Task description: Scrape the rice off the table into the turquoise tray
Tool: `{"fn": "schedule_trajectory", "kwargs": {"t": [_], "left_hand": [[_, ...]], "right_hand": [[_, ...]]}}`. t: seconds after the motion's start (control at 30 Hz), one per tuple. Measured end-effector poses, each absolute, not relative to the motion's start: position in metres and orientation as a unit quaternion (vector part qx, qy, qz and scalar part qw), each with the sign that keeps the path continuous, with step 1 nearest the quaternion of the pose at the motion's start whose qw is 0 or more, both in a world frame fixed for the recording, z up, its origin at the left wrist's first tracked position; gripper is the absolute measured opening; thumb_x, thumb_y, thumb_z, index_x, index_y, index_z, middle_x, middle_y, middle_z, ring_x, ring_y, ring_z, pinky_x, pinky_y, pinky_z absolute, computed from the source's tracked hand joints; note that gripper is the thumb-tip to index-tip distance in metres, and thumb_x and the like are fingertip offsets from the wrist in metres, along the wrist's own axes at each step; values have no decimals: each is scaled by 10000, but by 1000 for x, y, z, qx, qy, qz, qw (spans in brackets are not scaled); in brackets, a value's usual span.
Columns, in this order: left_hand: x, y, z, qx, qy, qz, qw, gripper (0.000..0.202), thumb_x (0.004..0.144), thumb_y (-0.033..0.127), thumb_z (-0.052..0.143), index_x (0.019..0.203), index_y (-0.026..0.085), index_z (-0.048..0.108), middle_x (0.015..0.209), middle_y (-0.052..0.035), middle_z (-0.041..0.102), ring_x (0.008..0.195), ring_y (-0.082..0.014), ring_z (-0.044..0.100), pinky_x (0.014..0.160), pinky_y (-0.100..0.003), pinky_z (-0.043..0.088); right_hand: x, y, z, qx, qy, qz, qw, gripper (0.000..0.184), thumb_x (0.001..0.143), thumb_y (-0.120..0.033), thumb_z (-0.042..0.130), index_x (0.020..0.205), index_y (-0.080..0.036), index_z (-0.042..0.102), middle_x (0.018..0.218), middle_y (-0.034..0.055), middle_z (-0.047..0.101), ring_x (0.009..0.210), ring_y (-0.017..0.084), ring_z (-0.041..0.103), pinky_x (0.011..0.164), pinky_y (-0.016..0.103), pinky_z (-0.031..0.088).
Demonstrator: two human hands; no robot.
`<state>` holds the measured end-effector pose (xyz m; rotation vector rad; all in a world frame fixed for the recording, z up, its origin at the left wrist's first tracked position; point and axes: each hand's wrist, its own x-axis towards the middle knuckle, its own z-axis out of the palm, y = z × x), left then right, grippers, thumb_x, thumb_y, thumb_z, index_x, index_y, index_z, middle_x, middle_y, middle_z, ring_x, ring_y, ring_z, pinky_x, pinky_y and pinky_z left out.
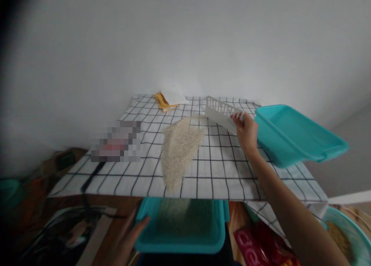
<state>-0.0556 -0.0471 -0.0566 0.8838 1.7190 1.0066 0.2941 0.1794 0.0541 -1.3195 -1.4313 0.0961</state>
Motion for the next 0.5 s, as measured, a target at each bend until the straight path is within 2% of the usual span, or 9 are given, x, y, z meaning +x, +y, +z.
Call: {"fn": "schedule_trajectory", "kwargs": {"t": [0.1,0.2,0.33,0.5], "left_hand": [[-53,-46,-52,362,682,393,500,349,786,429,597,1080,273,701,1253,-32,683,1229,-317,571,892,-395,574],[-51,-45,-50,352,670,381,531,400,789,428,580,1135,249,672,1292,-52,655,1075,-299,666,697,-339,611],[-52,-44,-51,344,663,384,542,405,761,434,615,1122,262,680,1298,-40,650,1076,-287,665,697,-312,606],[-49,-42,-47,300,686,371,549,516,782,518,598,1211,232,633,1371,-98,586,1154,-329,614,713,-352,599]], "right_hand": [[298,180,50,-555,-616,55,557,88,809,-277,613,803,-199,655,795,43,678,741,198,612,730,350,458],[302,174,46,-539,-624,80,560,98,809,-303,619,807,-210,651,811,35,685,770,204,624,751,356,471],[303,161,43,-517,-625,123,571,133,812,-342,624,829,-210,640,857,38,690,821,215,637,775,368,492],[298,137,45,-506,-622,168,574,123,819,-324,630,826,-202,641,855,34,682,836,208,640,801,373,491]]}}
